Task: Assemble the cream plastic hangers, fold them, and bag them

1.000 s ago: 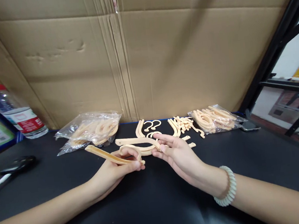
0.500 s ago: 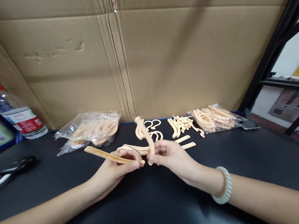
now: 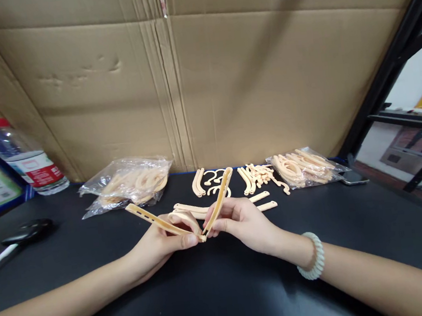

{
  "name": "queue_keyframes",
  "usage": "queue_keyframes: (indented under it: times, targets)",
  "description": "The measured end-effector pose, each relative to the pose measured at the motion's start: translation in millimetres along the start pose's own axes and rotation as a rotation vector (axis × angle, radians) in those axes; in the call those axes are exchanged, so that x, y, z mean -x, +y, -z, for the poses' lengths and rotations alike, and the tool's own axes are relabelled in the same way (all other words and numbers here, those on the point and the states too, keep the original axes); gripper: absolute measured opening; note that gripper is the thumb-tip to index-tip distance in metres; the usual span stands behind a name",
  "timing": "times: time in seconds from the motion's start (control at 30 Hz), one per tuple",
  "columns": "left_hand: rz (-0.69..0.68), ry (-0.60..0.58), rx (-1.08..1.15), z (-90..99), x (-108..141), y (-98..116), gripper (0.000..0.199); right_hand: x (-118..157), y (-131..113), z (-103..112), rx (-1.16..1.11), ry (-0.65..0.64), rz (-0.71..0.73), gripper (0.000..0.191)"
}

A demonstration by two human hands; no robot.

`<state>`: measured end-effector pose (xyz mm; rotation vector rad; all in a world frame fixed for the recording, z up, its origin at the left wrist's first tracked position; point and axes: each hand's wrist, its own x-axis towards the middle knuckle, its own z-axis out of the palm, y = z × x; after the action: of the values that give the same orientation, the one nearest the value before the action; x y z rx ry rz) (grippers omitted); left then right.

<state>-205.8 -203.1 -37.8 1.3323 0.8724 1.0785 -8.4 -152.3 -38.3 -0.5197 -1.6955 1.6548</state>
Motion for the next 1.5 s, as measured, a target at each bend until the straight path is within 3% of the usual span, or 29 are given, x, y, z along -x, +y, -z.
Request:
queue_keyframes:
  times: [0.3,0.6,0.83,0.93,1.07,1.13,1.3,1.5]
  targets:
    - [-0.007,0.013,-0.007,-0.1,1,-1,0.009,1,-1,-2,0.014,-0.033,0.009,0.015]
    - [-0.048,0.137,-0.024,-4.6,1,-3,0.013,7,8,-6,0.122,0.049,0.079,0.015]
    - [-0.091,0.098,-0.006,-4.3,0,-6,0.018,5,10,-14,0.117,0.063,0.101,0.016]
    - [-0.070,0.136,0.001,-4.3,0,-6,0.024,2,1,1,0.228,0.032,0.116,0.024]
    - [-0.034,0.174,0.046,-4.2,1,-6,0.028,-1,-27,41,0.365,-0.234,0.027,0.024]
    - [-0.026,0.182,0.054,-4.4,0,-6,0.030,-2,-42,60,0.490,-0.299,-0.017,0.023]
    - [-0.006,0.220,0.084,-3.8,0,-6,0.030,2,-62,83,0.832,-0.347,0.056,0.023]
    - [-0.091,0.436,-0.017,3.8,-1,-7,0.027,5,-64,94,0.900,-0.261,-0.123,0.031]
